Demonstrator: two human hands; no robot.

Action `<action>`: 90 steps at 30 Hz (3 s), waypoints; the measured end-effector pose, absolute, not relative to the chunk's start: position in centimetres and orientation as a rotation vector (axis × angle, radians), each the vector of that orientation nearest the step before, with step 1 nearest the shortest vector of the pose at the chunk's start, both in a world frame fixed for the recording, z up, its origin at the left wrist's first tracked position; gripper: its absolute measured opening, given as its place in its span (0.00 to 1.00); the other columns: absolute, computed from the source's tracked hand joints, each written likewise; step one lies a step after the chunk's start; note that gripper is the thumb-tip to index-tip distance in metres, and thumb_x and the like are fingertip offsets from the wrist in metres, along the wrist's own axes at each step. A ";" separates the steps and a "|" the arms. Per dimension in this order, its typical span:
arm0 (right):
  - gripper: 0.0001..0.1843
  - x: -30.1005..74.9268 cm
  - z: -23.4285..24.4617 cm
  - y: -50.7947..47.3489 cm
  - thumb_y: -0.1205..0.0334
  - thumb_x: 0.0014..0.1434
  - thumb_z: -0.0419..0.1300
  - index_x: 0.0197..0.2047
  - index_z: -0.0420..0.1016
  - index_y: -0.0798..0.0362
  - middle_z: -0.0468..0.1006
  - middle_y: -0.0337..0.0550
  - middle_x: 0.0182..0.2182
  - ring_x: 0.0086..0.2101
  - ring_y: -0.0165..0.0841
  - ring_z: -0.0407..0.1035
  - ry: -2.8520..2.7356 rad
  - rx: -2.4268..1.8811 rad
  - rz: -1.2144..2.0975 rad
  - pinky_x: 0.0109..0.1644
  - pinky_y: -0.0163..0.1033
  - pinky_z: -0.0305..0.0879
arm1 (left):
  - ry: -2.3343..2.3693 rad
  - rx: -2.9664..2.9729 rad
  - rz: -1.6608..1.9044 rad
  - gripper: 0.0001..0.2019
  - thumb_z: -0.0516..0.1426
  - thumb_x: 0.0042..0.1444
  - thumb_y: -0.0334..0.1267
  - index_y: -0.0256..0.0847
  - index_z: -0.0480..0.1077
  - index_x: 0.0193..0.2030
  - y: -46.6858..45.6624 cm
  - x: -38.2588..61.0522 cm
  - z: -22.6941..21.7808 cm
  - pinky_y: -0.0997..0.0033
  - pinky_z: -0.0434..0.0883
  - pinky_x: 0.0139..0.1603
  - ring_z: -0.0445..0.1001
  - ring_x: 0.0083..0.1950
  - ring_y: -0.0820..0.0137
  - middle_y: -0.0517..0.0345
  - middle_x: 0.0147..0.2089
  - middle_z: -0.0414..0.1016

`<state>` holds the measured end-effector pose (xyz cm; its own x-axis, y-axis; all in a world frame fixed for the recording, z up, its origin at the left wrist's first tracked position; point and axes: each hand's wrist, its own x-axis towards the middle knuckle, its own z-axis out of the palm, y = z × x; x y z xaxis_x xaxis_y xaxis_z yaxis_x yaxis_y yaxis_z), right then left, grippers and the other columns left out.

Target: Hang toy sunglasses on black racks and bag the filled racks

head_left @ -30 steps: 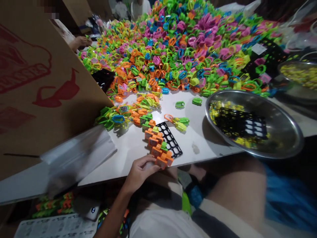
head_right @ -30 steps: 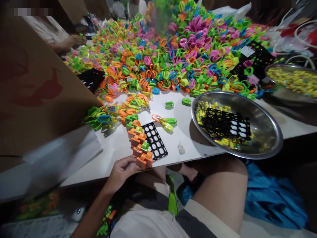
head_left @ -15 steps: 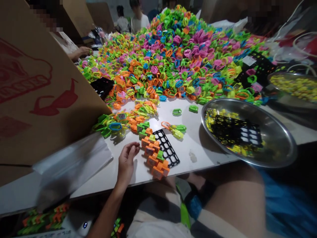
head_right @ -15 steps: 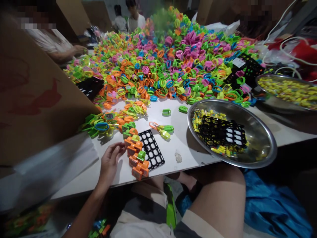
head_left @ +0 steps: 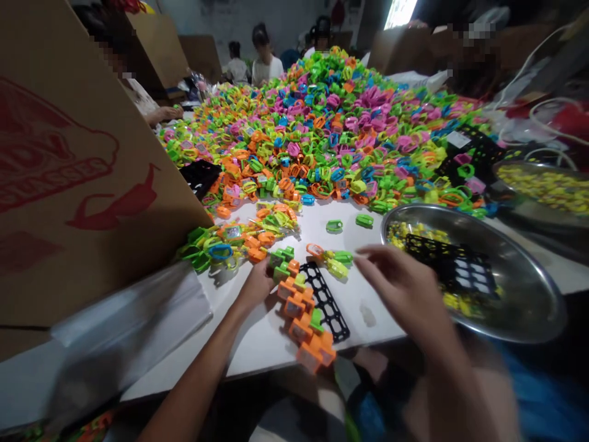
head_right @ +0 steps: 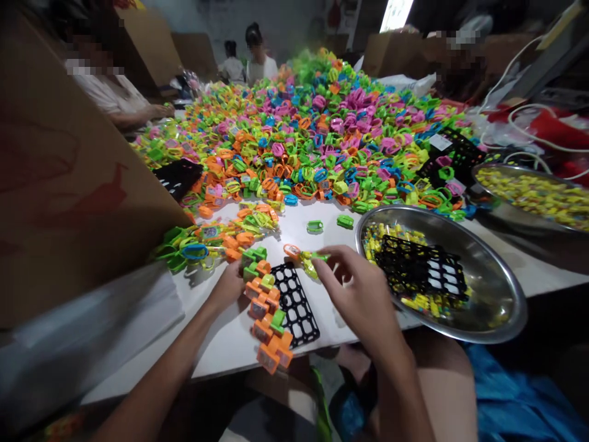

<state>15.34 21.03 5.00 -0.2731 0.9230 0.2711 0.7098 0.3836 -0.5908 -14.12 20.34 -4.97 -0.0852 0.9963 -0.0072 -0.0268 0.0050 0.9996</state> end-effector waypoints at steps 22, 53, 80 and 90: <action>0.09 12.0 3.4 28.4 0.56 0.72 0.59 0.42 0.77 0.49 0.85 0.43 0.36 0.32 0.39 0.79 -2.638 -1.701 -0.017 0.34 0.39 0.53 | 0.923 1.572 1.008 0.06 0.58 0.53 0.26 0.40 0.73 0.34 24.2 -16.5 -6.9 0.66 0.72 0.45 0.74 0.42 0.65 0.55 0.38 0.76; 0.09 13.8 -1.3 13.4 0.51 0.73 0.61 0.42 0.81 0.43 0.85 0.47 0.40 0.37 0.43 0.81 -2.408 -1.555 0.654 0.40 0.42 0.79 | 0.934 1.398 0.851 0.20 0.70 0.55 0.55 0.37 0.79 0.38 23.8 -17.2 -6.7 0.62 0.75 0.45 0.77 0.41 0.59 0.50 0.39 0.80; 0.18 6.8 -3.2 23.5 0.46 0.66 0.65 0.34 0.78 0.52 0.81 0.42 0.29 0.31 0.37 0.73 -1.515 -1.558 1.439 0.33 0.37 0.67 | 0.953 1.610 0.777 0.05 0.64 0.66 0.35 0.47 0.83 0.43 23.8 -17.2 -6.9 0.67 0.71 0.51 0.77 0.48 0.65 0.55 0.48 0.83; 0.07 5.3 -1.1 23.3 0.64 0.65 0.60 0.35 0.67 0.48 0.80 0.40 0.33 0.32 0.36 0.72 -1.990 -1.439 1.175 0.35 0.37 0.65 | 0.927 1.589 0.812 0.09 0.59 0.65 0.40 0.42 0.71 0.32 24.0 -16.8 -5.9 0.64 0.68 0.47 0.75 0.43 0.62 0.54 0.38 0.76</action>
